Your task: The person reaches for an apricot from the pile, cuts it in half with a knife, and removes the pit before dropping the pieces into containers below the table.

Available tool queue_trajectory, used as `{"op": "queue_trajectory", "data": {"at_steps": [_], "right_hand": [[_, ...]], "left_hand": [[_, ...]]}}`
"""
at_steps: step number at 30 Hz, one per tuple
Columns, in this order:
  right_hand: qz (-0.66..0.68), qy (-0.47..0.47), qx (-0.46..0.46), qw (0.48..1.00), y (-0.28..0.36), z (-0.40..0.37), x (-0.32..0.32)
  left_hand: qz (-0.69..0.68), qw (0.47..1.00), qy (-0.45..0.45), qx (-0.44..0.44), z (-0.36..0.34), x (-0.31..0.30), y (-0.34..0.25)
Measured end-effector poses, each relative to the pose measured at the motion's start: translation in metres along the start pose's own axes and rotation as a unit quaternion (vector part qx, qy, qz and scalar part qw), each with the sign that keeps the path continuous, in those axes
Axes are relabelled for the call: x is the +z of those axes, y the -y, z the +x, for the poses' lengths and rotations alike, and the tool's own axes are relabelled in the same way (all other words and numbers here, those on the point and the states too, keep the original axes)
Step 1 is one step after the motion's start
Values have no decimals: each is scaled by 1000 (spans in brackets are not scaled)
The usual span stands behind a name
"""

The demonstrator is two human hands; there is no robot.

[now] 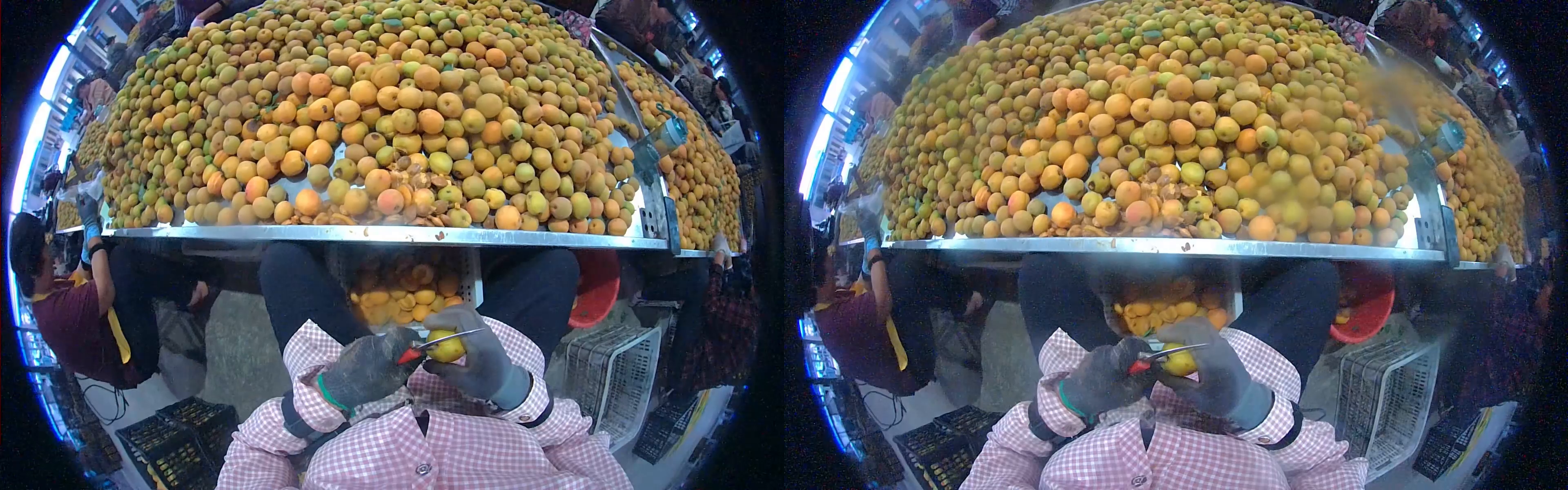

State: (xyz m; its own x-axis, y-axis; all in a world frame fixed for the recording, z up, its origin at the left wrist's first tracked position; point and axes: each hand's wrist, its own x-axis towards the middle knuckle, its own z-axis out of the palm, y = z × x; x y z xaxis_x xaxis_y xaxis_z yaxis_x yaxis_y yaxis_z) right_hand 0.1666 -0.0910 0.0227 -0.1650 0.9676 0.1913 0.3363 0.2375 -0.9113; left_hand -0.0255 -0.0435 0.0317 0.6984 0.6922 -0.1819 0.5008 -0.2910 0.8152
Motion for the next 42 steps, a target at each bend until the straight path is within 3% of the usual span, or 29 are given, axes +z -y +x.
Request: {"op": "queue_trajectory", "data": {"at_steps": [8,12,24,26,27,33,37,39,42], "right_hand": [[-17,22,-8,1000,8,3,-3],[-10,7,5,1000,-3,-5,2],[-2,2,47,999,-8,-19,3],[6,-17,24,1000,-6,-19,-1],[8,12,69,998,-7,-21,0],[44,-31,135,989,-10,-30,7],[-66,-56,130,988,-5,-25,9],[-101,-92,25,990,-4,-21,7],[-80,-59,21,995,-1,-17,0]], "left_hand": [[21,1000,18,4,-5,13,14],[12,998,38,-41,-5,13,9],[14,997,70,-3,-4,19,8],[-77,996,30,-23,-16,43,40],[25,995,91,-27,0,16,-4],[52,991,112,-58,9,15,-16],[66,993,93,-43,11,28,2],[-35,993,100,-60,13,29,4],[-110,990,89,-8,11,33,11]]}}
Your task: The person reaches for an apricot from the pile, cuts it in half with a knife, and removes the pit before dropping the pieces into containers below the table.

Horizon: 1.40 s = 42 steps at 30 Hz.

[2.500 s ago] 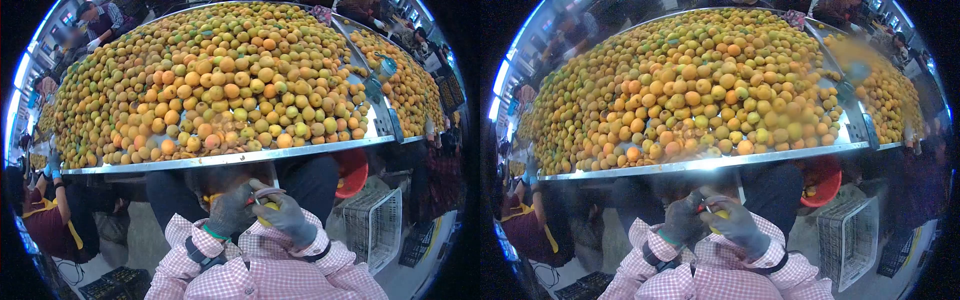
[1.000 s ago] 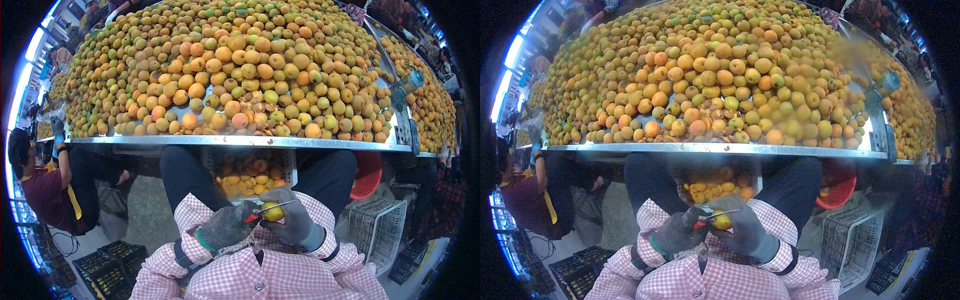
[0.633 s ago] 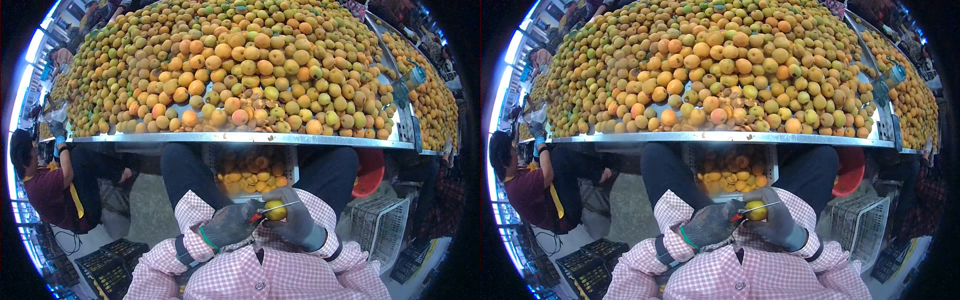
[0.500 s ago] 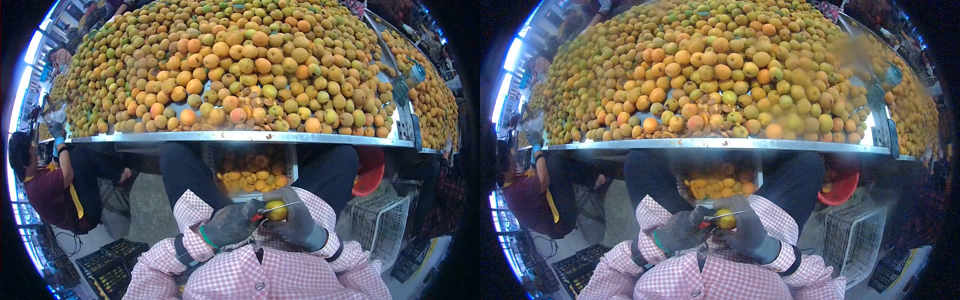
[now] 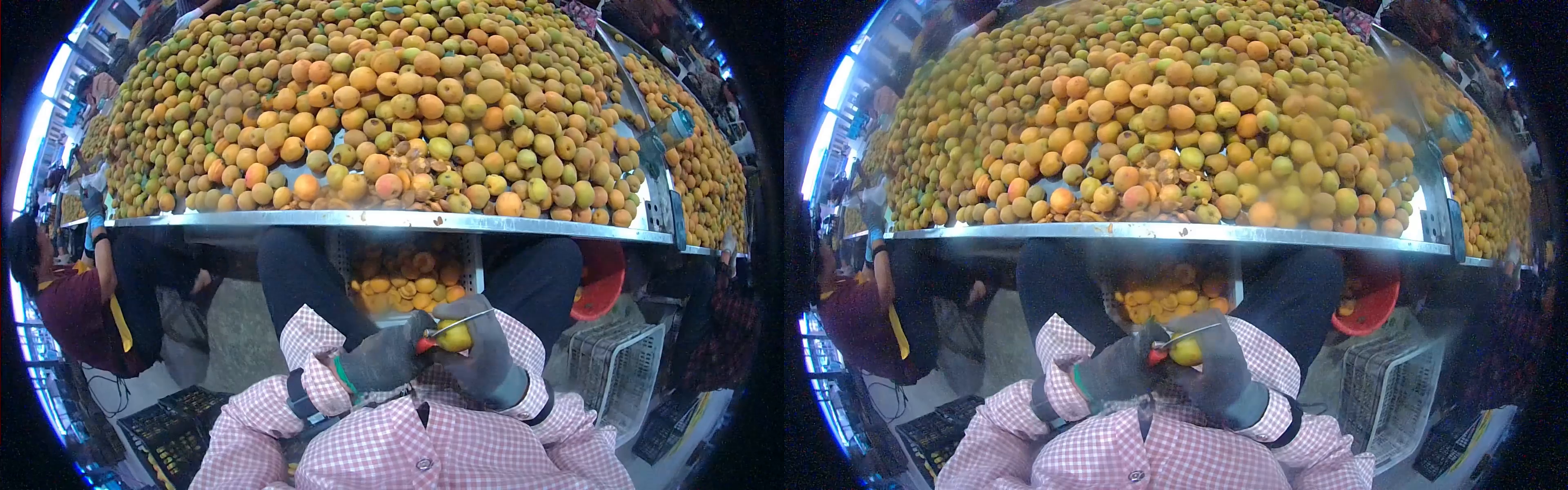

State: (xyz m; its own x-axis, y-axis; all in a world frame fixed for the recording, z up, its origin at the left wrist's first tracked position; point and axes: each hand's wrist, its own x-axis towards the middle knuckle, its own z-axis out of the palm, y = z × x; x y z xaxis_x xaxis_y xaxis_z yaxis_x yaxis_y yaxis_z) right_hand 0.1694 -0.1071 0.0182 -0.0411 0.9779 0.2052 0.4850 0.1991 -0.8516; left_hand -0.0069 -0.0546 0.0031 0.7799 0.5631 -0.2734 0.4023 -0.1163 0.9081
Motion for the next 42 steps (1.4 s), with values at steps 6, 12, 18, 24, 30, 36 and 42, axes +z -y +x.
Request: {"op": "queue_trajectory", "data": {"at_steps": [6,12,18,24,30,36,42], "right_hand": [[111,41,44,992,-9,0,-1],[100,51,111,988,1,8,-18],[85,-4,42,995,6,4,-12],[29,-15,-56,998,-1,5,-12],[341,120,220,906,-4,8,-24],[279,48,90,955,-22,15,-17],[554,-46,230,799,-15,20,-42]], "left_hand": [[99,995,26,8,4,-12,-2],[53,998,-42,-13,6,-33,-28],[64,998,-11,-18,5,-9,-13],[9,998,-19,54,-2,18,22],[119,984,116,-70,16,-21,-33],[35,999,-26,31,18,-18,-24],[-338,932,-130,-35,9,-52,-63]]}}
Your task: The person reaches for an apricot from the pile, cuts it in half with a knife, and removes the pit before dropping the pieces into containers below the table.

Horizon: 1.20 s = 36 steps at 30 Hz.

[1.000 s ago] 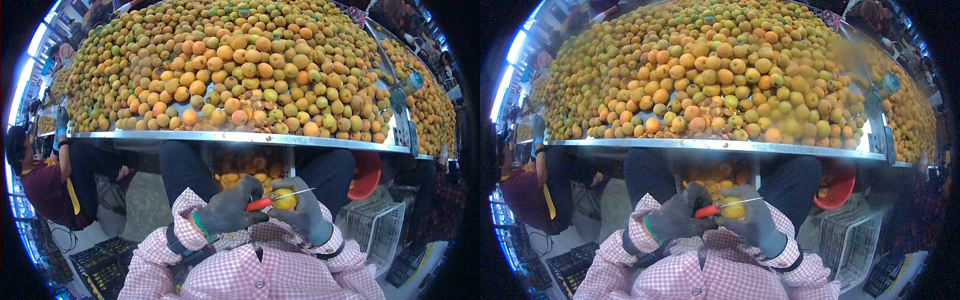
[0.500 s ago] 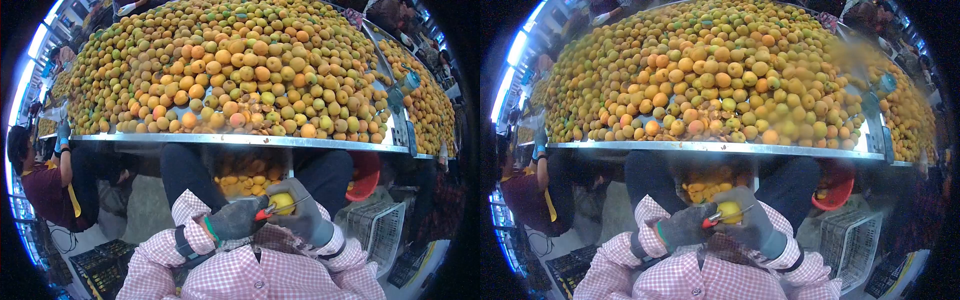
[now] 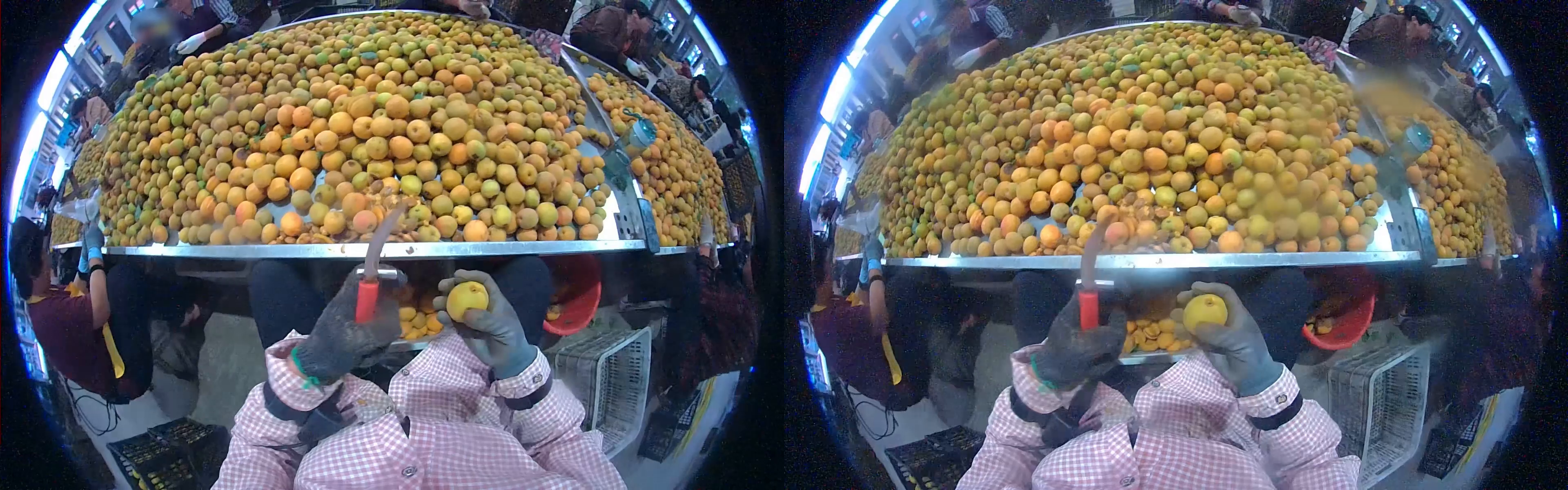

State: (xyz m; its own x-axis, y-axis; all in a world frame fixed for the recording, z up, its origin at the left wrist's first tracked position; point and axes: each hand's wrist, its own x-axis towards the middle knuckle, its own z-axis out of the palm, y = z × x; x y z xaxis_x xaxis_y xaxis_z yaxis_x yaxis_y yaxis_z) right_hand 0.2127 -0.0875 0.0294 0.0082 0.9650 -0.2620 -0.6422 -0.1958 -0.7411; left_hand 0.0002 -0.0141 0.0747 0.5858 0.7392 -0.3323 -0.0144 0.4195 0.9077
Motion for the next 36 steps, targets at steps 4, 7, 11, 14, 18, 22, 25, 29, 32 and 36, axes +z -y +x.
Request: {"op": "queue_trajectory", "data": {"at_steps": [4,7,11,14,18,22,25,29,32,36], "right_hand": [[239,63,33,968,-5,-4,-5],[117,47,-70,990,-3,-3,12],[-59,45,-120,990,2,-9,12],[-85,85,-118,986,5,-13,12],[-150,148,-133,968,6,-14,12],[-123,165,-136,969,6,-16,19],[-103,153,-112,976,7,-16,20],[-133,186,-95,969,12,-20,23],[-155,197,-97,963,12,-20,28],[-218,112,-125,962,-1,-20,33]], "left_hand": [[188,969,69,143,-4,3,-4],[276,950,54,135,-7,3,10],[426,894,36,137,-11,9,3],[490,859,55,139,-14,7,12],[522,844,91,77,-16,8,4],[527,839,100,92,-15,2,14],[520,846,103,63,-16,3,21],[487,862,131,41,-23,4,24],[502,853,134,53,-25,1,22],[534,840,95,31,-16,-4,32]]}}
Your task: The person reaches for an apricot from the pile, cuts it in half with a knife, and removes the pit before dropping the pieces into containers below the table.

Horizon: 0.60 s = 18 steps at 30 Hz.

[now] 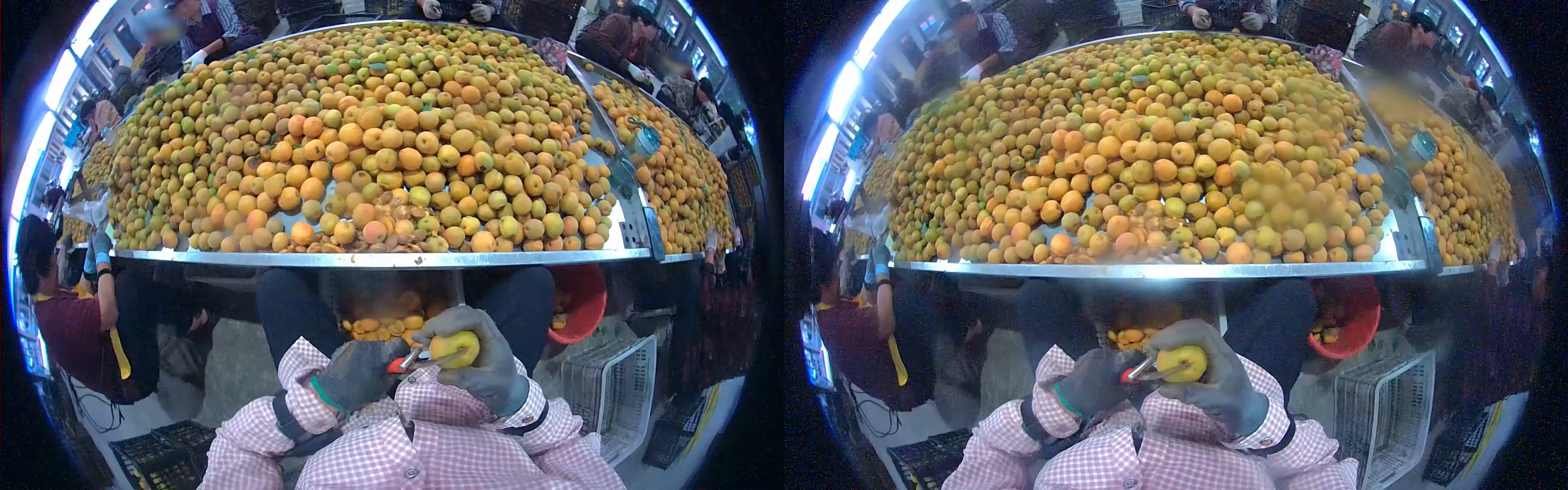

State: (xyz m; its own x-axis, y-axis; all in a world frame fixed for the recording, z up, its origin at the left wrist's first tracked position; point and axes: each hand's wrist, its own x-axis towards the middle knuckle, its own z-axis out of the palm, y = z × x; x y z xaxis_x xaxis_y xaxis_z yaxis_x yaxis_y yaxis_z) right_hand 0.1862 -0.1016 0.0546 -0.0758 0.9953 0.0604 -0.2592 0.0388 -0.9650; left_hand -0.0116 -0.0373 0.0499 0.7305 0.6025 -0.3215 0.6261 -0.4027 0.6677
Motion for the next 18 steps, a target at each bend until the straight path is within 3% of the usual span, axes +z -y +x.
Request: {"op": "queue_trajectory", "data": {"at_steps": [4,7,10,13,15,16,18], "right_hand": [[-43,16,-37,998,-4,5,1],[41,51,16,998,4,9,1],[35,92,26,995,-4,15,-7],[91,33,20,995,-9,20,-4],[-50,46,-45,997,-19,19,-9],[-49,47,-45,997,-17,20,-8],[82,-5,25,996,-8,20,-5]], "left_hand": [[-55,997,-37,35,4,11,8],[-67,995,-42,64,5,15,13],[-63,997,9,40,7,10,10],[-174,981,50,63,11,7,15],[-80,994,52,58,9,-5,11],[-79,994,51,57,9,-10,8],[-49,992,-58,104,9,-15,-1]]}}
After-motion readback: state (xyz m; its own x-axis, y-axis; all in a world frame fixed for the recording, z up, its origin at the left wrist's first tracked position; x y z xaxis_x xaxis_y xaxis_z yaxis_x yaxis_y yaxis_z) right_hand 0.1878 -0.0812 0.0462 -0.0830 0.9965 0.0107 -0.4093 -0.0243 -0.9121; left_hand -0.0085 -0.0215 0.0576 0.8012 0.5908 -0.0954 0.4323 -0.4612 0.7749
